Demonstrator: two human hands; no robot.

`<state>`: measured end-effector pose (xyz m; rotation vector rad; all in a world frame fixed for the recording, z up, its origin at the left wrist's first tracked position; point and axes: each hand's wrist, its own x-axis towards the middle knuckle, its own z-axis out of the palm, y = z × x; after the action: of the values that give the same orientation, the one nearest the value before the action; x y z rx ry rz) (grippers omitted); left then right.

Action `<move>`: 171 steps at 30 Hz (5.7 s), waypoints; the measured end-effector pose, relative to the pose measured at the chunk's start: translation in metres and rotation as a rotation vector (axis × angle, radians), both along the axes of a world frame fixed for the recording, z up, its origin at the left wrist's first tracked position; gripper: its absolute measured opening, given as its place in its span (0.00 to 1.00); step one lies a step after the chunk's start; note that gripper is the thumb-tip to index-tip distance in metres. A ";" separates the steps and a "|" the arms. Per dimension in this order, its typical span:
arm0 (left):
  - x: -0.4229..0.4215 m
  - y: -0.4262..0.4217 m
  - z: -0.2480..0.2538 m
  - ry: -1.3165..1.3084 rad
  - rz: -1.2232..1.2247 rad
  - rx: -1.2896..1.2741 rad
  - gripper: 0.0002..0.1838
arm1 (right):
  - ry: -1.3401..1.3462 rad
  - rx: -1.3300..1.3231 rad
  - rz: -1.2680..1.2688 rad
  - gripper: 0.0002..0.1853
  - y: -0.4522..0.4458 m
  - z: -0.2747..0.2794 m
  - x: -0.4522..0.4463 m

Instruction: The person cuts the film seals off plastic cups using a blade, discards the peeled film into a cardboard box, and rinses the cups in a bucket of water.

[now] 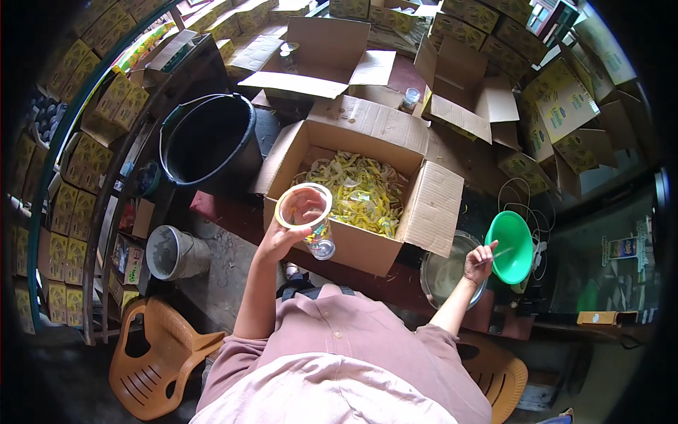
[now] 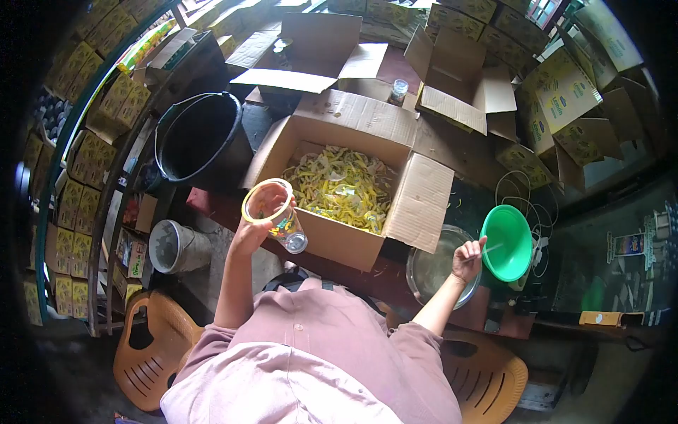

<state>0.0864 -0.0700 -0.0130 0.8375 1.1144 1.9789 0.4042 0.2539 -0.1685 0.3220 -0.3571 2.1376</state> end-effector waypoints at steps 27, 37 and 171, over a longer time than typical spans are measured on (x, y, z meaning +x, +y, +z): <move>-0.212 -0.052 0.008 -0.992 0.257 0.898 0.26 | -0.779 -0.212 -0.399 0.06 -0.038 0.033 -0.043; -0.229 -0.045 -0.031 -1.057 0.459 0.819 0.26 | -0.535 -0.234 -0.255 0.16 -0.060 0.056 -0.093; -0.246 0.042 0.055 -0.423 -0.465 0.237 0.32 | -1.334 0.750 -0.454 0.15 -0.154 0.160 -0.244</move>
<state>-0.1597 -0.0278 0.0417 0.6751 0.4027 1.7899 0.1602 0.0997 -0.0086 -0.7800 -1.7837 1.3932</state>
